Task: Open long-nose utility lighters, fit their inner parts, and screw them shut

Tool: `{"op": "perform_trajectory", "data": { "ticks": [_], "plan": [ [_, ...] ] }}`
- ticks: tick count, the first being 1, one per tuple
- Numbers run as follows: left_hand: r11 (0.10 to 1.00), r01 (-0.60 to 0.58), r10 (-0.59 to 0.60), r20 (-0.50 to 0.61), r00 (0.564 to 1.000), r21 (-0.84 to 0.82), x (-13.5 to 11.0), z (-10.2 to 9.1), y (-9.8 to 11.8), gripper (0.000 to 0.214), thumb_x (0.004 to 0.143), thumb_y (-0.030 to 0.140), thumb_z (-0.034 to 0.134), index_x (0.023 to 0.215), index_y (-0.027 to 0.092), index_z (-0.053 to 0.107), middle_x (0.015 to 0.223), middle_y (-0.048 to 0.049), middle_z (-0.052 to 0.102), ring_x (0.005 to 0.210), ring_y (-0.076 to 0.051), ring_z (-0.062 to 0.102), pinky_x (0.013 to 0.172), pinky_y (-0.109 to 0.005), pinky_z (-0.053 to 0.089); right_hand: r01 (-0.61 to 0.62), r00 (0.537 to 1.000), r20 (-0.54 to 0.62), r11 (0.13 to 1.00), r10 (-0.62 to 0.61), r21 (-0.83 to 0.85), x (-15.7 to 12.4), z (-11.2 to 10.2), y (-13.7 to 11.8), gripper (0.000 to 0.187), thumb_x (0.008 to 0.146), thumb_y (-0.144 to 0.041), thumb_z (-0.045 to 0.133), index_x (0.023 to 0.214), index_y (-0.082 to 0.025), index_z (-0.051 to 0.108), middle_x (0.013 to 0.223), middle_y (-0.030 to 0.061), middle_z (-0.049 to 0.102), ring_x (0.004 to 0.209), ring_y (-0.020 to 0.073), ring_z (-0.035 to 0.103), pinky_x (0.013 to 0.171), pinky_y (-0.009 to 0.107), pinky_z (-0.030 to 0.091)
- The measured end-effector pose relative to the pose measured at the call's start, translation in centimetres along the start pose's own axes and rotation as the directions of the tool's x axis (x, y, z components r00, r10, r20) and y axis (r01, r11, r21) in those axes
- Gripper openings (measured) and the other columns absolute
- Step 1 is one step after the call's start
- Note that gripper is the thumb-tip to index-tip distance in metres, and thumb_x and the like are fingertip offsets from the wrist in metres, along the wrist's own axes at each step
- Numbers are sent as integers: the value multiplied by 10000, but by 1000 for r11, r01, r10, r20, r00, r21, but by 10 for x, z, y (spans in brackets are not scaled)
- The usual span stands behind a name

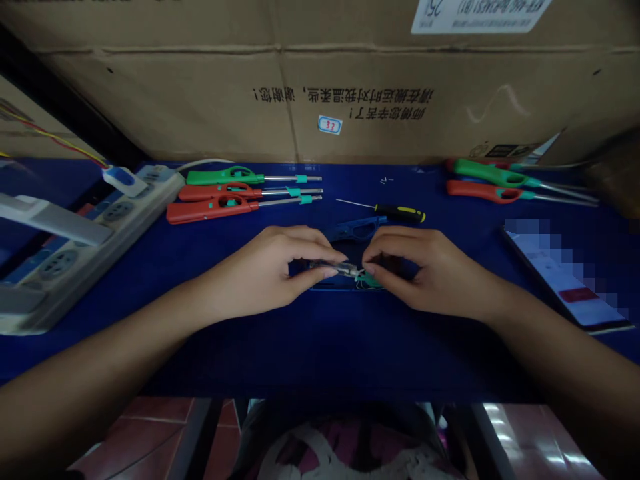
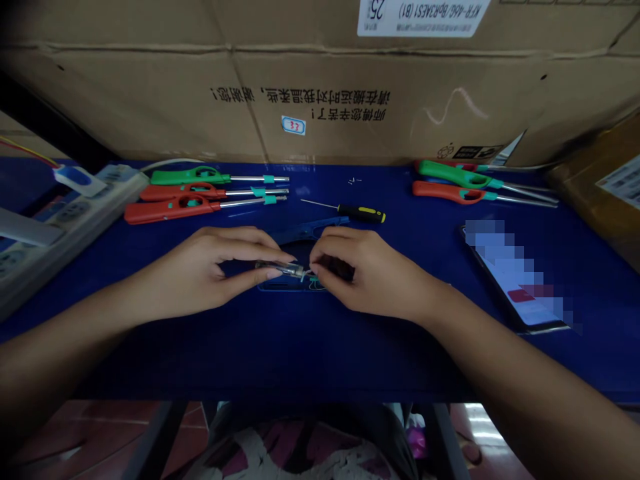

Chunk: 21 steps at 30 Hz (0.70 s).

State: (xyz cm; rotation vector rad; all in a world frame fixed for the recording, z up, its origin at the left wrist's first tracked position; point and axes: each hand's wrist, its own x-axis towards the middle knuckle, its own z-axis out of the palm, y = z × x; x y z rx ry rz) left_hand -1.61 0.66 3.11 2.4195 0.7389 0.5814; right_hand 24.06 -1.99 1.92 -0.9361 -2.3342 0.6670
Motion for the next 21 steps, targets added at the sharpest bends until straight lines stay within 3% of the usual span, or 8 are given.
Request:
{"op": "perform_trajectory", "data": {
  "ticks": [7, 12, 21],
  "plan": [
    [1000, 12, -12, -22, 1000, 23, 0, 0, 3, 230, 930, 167, 655, 1119, 233, 767, 1058, -15, 744, 950, -140, 699, 892, -249, 545, -64, 996, 68, 996, 60, 68, 2, 2, 1, 156, 994, -214, 557, 946, -176, 700, 914, 43, 639, 814, 143, 619, 746, 278, 487],
    [1000, 6, -6, -19, 1000, 27, 1, 1, -1, 203, 923, 171, 664, 1081, 231, 777, 1035, -20, 757, 954, -160, 695, 898, -282, 548, -95, 994, 64, 992, 90, 84, 2, 6, 3, 98, 972, -235, 608, 962, -196, 697, 922, 36, 644, 816, 147, 629, 749, 279, 496],
    [999, 35, -38, 126, 991, 27, 3, -2, -2, 159, 888, 192, 718, 1021, 239, 791, 967, 5, 789, 879, -152, 691, 845, -277, 534, -77, 994, 77, 995, 72, 59, 2, 12, 3, 97, 965, -195, 608, 956, -190, 705, 913, 26, 652, 803, 133, 633, 732, 264, 492]
  ]
}}
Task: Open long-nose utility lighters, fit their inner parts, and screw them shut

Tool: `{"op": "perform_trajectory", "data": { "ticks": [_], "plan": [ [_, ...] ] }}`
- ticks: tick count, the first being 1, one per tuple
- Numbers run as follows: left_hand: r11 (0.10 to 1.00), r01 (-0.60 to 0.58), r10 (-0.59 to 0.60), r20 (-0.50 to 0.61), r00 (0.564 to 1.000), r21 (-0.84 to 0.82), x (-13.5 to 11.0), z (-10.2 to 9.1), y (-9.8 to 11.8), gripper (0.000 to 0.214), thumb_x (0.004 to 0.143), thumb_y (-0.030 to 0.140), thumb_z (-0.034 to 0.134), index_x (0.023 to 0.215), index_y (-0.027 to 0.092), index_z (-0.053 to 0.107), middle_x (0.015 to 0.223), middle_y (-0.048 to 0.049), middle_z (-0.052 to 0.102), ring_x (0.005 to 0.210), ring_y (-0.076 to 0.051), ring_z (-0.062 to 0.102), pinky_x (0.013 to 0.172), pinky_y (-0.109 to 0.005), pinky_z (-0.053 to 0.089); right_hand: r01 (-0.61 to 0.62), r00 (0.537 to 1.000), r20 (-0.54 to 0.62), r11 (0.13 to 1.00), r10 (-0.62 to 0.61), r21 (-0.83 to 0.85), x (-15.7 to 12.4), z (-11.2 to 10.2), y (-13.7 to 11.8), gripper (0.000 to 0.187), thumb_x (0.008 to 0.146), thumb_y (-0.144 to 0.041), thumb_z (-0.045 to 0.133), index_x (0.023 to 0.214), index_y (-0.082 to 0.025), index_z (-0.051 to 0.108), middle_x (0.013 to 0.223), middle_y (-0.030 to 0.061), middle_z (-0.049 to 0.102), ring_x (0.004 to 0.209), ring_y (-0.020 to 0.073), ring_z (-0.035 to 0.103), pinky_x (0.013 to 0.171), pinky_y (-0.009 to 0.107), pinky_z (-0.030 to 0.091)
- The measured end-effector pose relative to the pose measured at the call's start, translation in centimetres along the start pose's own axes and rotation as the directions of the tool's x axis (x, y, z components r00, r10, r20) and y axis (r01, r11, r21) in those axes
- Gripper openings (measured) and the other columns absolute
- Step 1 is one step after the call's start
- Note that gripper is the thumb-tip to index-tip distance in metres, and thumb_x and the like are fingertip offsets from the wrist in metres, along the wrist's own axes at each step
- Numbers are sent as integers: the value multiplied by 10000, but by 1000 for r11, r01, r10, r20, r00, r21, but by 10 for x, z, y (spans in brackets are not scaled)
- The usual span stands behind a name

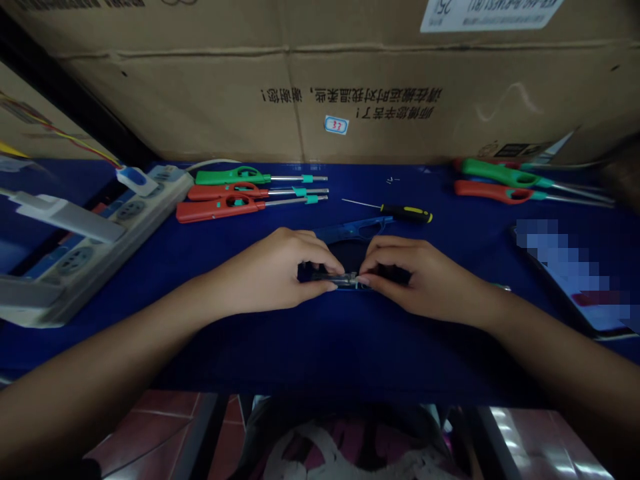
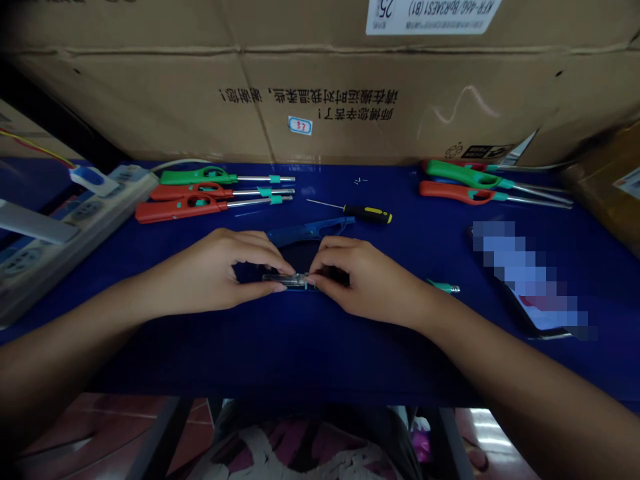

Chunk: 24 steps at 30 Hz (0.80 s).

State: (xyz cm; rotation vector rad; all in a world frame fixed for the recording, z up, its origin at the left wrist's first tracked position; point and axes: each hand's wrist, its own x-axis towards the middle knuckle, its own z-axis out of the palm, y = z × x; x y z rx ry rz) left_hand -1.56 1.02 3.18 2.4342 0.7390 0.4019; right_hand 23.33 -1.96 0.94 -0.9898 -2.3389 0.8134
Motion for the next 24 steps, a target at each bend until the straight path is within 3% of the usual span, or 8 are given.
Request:
{"op": "perform_trajectory", "data": {
  "ticks": [12, 19, 24],
  "plan": [
    [999, 40, -39, 30, 999, -20, -2, 2, -4, 204, 860, 175, 724, 1046, 237, 776, 1036, -7, 719, 910, -135, 693, 854, -242, 526, 20, 1000, -12, 999, -21, -40, 0, 0, -1, 100, 943, -153, 606, 931, -194, 696, 902, 27, 644, 773, 131, 629, 698, 260, 488],
    [986, 118, -116, -24, 993, 121, -3, 3, -5, 372, 812, 336, 776, 1172, 257, 731, 1199, -41, 666, 1027, -202, 672, 889, -305, 521, -3, 1000, -5, 999, 3, -43, 0, 0, 1, 90, 950, -177, 604, 929, -197, 690, 908, 30, 644, 780, 138, 626, 711, 271, 490],
    [990, 115, -114, -21, 993, 82, -2, 4, -4, 340, 869, 327, 709, 1195, 229, 729, 1150, -48, 700, 986, -191, 682, 881, -304, 529, -41, 999, -9, 999, 41, 3, 0, -2, 1, 88, 947, -187, 605, 917, -191, 687, 898, 30, 634, 736, 129, 614, 672, 267, 482]
  ]
}}
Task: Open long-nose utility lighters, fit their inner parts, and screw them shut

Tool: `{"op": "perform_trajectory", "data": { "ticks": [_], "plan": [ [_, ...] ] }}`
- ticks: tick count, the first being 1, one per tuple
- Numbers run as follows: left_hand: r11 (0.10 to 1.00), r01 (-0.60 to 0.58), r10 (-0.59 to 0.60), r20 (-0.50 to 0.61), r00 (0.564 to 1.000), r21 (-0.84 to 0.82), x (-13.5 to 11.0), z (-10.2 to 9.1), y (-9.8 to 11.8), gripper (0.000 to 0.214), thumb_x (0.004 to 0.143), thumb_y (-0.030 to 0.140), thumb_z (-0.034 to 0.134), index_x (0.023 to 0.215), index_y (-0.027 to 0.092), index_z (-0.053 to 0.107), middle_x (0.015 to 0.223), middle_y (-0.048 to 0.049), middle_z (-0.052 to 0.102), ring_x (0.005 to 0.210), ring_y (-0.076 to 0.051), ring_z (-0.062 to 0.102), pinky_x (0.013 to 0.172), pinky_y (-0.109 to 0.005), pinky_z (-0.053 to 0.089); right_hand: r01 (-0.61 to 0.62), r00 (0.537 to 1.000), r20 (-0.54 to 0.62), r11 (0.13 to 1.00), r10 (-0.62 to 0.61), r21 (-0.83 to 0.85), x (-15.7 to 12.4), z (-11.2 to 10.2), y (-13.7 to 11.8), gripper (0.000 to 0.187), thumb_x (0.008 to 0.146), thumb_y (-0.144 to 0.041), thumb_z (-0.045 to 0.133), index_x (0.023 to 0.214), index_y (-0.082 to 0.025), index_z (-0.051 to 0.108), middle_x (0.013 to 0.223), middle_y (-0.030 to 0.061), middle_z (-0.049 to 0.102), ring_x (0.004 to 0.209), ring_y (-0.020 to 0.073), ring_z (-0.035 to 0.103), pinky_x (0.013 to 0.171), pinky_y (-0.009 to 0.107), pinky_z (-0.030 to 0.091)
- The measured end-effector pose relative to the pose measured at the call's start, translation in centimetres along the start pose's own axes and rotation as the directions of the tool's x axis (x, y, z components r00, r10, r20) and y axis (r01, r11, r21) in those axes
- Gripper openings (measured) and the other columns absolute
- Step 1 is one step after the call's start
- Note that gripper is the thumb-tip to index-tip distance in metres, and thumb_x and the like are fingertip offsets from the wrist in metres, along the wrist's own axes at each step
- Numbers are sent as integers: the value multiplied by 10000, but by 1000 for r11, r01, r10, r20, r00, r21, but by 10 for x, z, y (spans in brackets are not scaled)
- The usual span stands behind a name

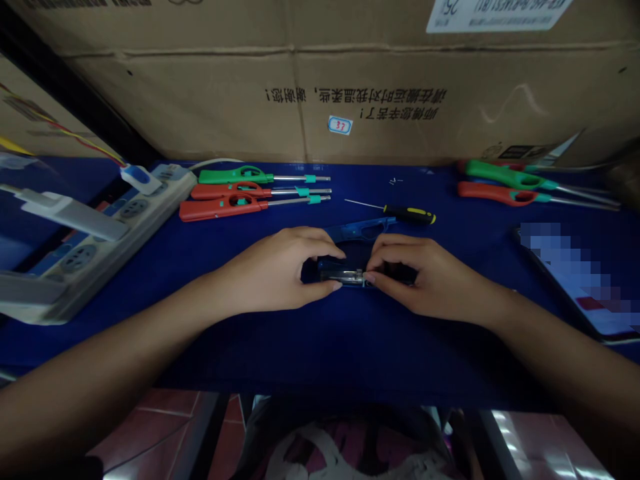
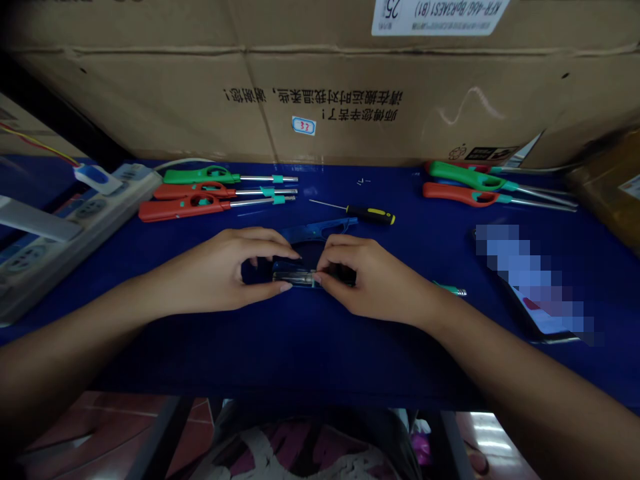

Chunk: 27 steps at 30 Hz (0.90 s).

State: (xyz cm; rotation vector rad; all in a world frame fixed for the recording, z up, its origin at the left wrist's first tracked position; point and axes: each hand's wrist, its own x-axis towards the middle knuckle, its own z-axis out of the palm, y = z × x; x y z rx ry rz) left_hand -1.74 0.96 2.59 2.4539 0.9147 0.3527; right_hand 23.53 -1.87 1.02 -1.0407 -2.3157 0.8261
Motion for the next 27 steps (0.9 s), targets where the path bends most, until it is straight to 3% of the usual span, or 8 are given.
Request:
{"op": "perform_trajectory", "data": {
  "ticks": [6, 14, 20, 27],
  "plan": [
    [983, 129, -134, -33, 990, -132, 5, -1, -2, 270, 943, 212, 555, 1110, 209, 768, 1001, -37, 738, 671, -105, 624, 576, -220, 453, 16, 1000, -22, 1000, -16, -8, 0, -3, 0, 81, 938, -185, 617, 893, -200, 682, 877, 30, 643, 767, 145, 620, 696, 274, 489],
    [931, 237, -236, 37, 971, -277, 7, 0, -2, 260, 916, 155, 568, 1075, 178, 771, 923, -36, 698, 597, -90, 620, 517, -210, 474, -48, 997, -59, 999, 48, 7, 1, -3, 2, 81, 918, -205, 630, 870, -191, 693, 870, 33, 645, 731, 148, 623, 685, 289, 487],
    [904, 211, -209, 47, 977, -371, 6, 5, -5, 226, 889, 222, 659, 1080, 144, 753, 962, -42, 649, 618, -93, 667, 576, -226, 562, -58, 998, 4, 998, 58, 3, -1, -1, 1, 94, 928, -208, 618, 880, -190, 698, 879, 34, 644, 736, 145, 624, 656, 278, 482],
    [902, 243, -223, 96, 970, -357, 6, 4, -7, 205, 881, 230, 690, 1061, 155, 754, 928, -28, 635, 620, -87, 646, 557, -216, 522, -26, 1000, -3, 998, 26, -52, -1, 0, 1, 85, 930, -176, 611, 898, -185, 689, 903, 34, 619, 727, 133, 608, 632, 269, 467]
  ]
}}
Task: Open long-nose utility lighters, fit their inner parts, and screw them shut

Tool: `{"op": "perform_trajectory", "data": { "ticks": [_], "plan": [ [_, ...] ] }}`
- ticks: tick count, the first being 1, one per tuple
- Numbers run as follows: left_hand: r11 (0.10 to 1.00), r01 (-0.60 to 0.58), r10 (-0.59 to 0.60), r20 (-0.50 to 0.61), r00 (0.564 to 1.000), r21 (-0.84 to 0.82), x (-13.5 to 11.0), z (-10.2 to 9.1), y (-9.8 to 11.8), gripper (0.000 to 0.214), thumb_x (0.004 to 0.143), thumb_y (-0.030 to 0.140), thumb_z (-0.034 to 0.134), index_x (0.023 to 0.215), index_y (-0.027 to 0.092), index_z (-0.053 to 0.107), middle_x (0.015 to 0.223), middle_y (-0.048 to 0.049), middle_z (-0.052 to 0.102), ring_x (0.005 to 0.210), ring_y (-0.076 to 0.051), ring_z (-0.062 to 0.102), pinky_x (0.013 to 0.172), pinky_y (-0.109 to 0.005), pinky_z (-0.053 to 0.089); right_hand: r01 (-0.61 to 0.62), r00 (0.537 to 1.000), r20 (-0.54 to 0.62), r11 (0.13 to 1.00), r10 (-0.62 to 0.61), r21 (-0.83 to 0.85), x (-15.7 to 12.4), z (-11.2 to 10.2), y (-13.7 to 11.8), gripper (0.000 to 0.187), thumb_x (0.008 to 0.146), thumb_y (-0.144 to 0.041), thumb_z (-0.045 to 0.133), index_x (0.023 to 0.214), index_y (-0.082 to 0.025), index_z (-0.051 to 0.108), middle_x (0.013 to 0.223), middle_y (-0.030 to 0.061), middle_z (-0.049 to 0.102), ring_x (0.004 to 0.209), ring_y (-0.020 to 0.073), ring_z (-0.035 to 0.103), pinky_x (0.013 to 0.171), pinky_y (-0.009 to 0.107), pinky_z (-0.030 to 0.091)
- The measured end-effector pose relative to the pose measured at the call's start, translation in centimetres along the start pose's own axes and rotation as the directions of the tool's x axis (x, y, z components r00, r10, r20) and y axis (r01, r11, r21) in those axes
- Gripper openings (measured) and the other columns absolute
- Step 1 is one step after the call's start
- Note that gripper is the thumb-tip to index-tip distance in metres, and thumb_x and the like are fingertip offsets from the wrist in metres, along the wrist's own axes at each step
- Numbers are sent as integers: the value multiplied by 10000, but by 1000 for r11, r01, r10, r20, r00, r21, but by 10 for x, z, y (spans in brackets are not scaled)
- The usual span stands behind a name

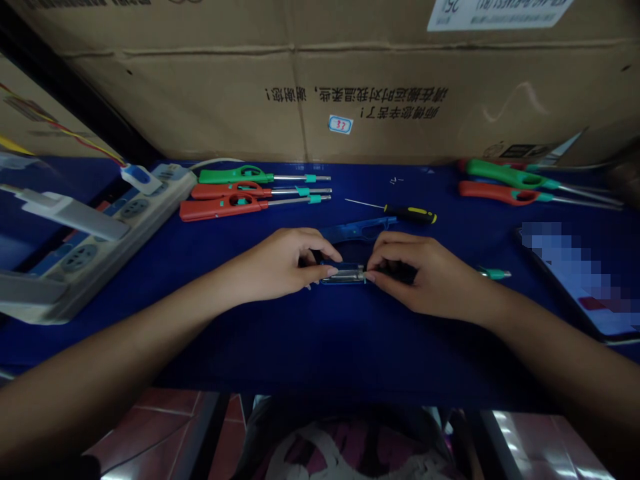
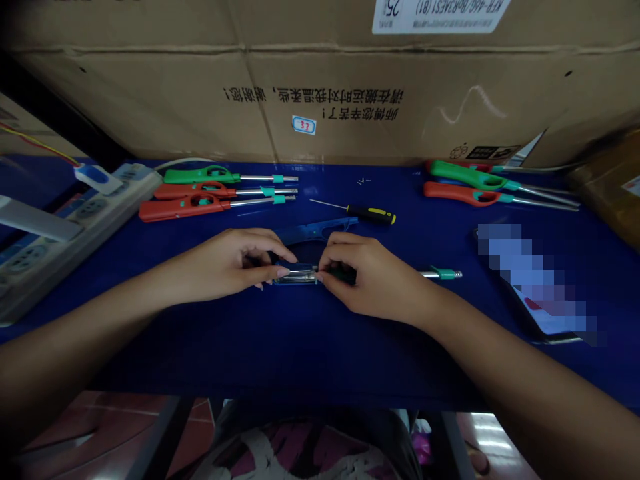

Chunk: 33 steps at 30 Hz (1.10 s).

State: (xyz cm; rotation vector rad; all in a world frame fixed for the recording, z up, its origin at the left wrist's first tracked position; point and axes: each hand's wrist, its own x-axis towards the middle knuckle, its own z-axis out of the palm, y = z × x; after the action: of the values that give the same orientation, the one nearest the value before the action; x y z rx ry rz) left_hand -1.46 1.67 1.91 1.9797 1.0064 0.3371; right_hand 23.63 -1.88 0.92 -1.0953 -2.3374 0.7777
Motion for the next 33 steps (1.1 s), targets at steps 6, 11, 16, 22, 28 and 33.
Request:
{"op": "perform_trajectory", "data": {
  "ticks": [6, 11, 16, 22, 28, 33],
  "plan": [
    [993, -55, 55, -1, 998, 108, 0, 1, 2, 217, 899, 248, 682, 1092, 185, 758, 931, -20, 643, 672, -86, 580, 620, -226, 474, 110, 994, -2, 992, -110, -65, 0, 1, 4, 95, 948, -149, 591, 939, -175, 682, 928, 31, 601, 767, 126, 604, 700, 270, 476],
    [992, -77, 81, -37, 996, 96, 2, 6, -1, 202, 886, 260, 707, 1066, 184, 757, 908, -9, 637, 665, -83, 544, 623, -223, 450, 94, 994, -45, 993, -97, -71, 0, 3, 9, 69, 939, -161, 623, 977, -182, 677, 933, 26, 589, 747, 122, 590, 678, 263, 479],
    [997, -64, 66, -35, 997, 54, 3, 8, -4, 203, 865, 254, 733, 1056, 190, 757, 919, -4, 639, 640, -74, 532, 601, -222, 433, 52, 984, -166, 992, -71, -115, 3, 4, 12, 148, 886, -199, 714, 1027, -179, 674, 858, 16, 571, 766, 153, 584, 680, 284, 482],
    [997, -68, 70, -45, 997, 45, 3, 9, -5, 198, 858, 248, 732, 1045, 189, 759, 916, -3, 640, 613, -67, 522, 574, -217, 425, -79, 976, -211, 993, 60, -83, 5, 7, 12, 138, 826, -252, 777, 935, -204, 707, 846, 20, 629, 791, 178, 613, 669, 302, 469],
    [990, -115, 122, -81, 989, 78, 2, 11, -5, 208, 861, 252, 709, 1055, 192, 755, 911, 2, 641, 566, -53, 498, 550, -215, 420, -100, 962, -256, 995, 100, 13, 5, -2, 9, 85, 875, -278, 706, 920, -207, 695, 854, 19, 663, 785, 165, 620, 731, 311, 490],
    [938, -217, 269, -172, 948, 271, -3, 16, -1, 227, 863, 265, 720, 1087, 233, 741, 1013, -8, 679, 729, -104, 587, 657, -243, 474, -46, 981, -189, 999, 39, -30, 4, -4, 8, 70, 855, -236, 717, 920, -216, 701, 888, 24, 667, 817, 172, 621, 745, 312, 498]
  ]
}}
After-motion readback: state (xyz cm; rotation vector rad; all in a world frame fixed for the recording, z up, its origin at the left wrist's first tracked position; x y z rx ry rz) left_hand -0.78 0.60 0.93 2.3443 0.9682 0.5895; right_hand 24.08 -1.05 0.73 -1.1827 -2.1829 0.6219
